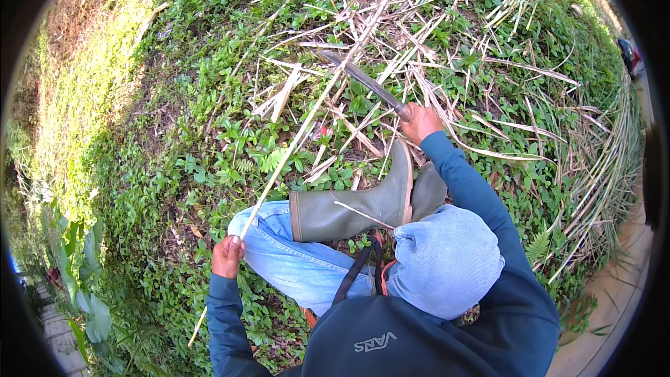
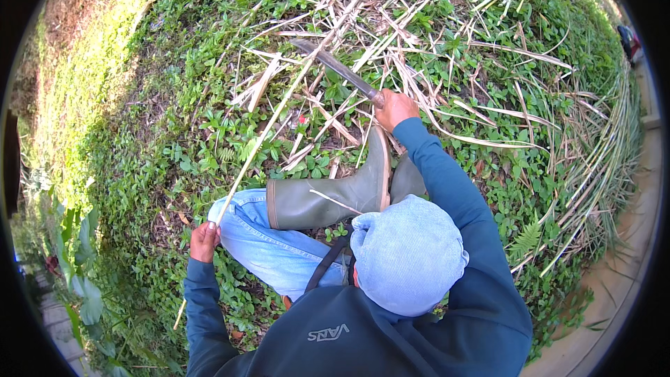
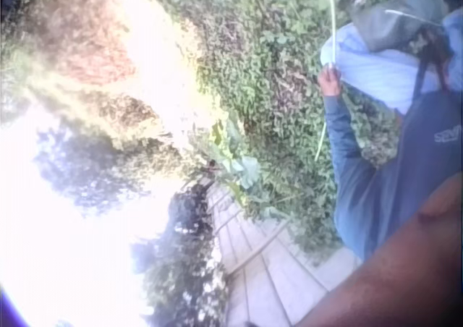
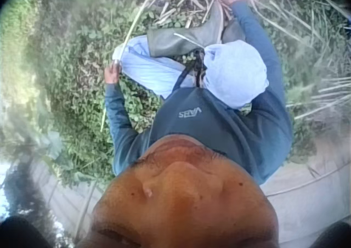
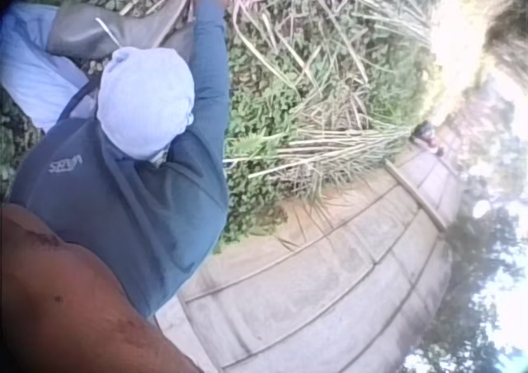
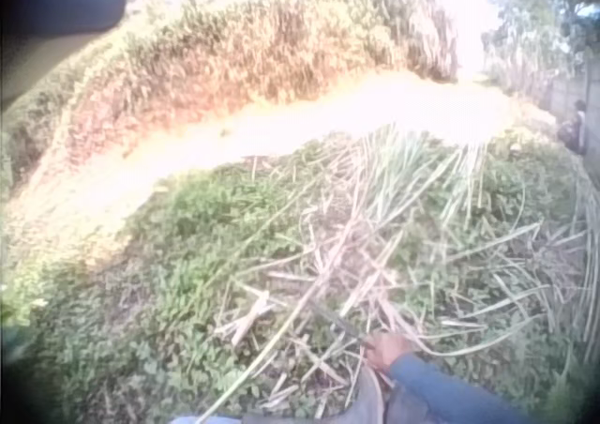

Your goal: The person sits on the ground and uses a machete to chop long, thin sticks into smaller pieces. They hold the sticks with one hand and strike them with the machete in the other, creating a pile of cut debris.

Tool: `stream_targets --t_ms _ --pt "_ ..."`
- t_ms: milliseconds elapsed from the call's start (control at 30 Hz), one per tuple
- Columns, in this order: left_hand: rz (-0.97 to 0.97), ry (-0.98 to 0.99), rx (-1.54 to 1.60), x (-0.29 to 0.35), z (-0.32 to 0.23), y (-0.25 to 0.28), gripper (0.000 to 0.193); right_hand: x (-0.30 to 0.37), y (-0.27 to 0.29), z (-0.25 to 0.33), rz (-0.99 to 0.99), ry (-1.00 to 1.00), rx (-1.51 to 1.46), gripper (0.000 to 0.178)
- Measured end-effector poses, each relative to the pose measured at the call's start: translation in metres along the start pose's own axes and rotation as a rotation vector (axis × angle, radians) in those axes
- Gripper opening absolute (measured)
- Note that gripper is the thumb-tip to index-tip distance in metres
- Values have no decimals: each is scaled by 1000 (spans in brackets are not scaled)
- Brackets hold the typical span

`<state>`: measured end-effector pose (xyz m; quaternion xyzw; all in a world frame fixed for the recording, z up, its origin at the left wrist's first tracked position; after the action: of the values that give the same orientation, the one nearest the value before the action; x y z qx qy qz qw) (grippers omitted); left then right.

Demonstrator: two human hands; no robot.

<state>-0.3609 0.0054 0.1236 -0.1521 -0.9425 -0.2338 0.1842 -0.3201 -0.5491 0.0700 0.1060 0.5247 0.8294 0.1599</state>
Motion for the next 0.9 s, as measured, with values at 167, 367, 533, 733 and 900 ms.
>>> stream_targets --t_ms 167,367,533,733,900 --pt "26 41 63 10 9 4 39 27 2 47 180 259 87 23" --pt "110 119 109 8 17 -6 41 -1 3 13 6 24 7 31" --pt "175 231 154 17 25 -7 42 35 8 72 232 335 171 27" --pt "284 295 278 20 27 -23 39 5 3 20 -43 77 -19 22" --pt "340 383 364 31 46 -13 37 16 2 45 170 297 162 22"
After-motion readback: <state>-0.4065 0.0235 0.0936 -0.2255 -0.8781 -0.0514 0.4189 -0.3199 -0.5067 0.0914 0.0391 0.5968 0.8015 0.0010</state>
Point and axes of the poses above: each hand's wrist, its own x-axis away from the middle knuckle, its own y-axis out of the back of the hand, z = x × y, the point moved 9 cm from there along -x, towards the middle knuckle, and after that the axes turned 2 degrees about -z, right-handed, at the moved point
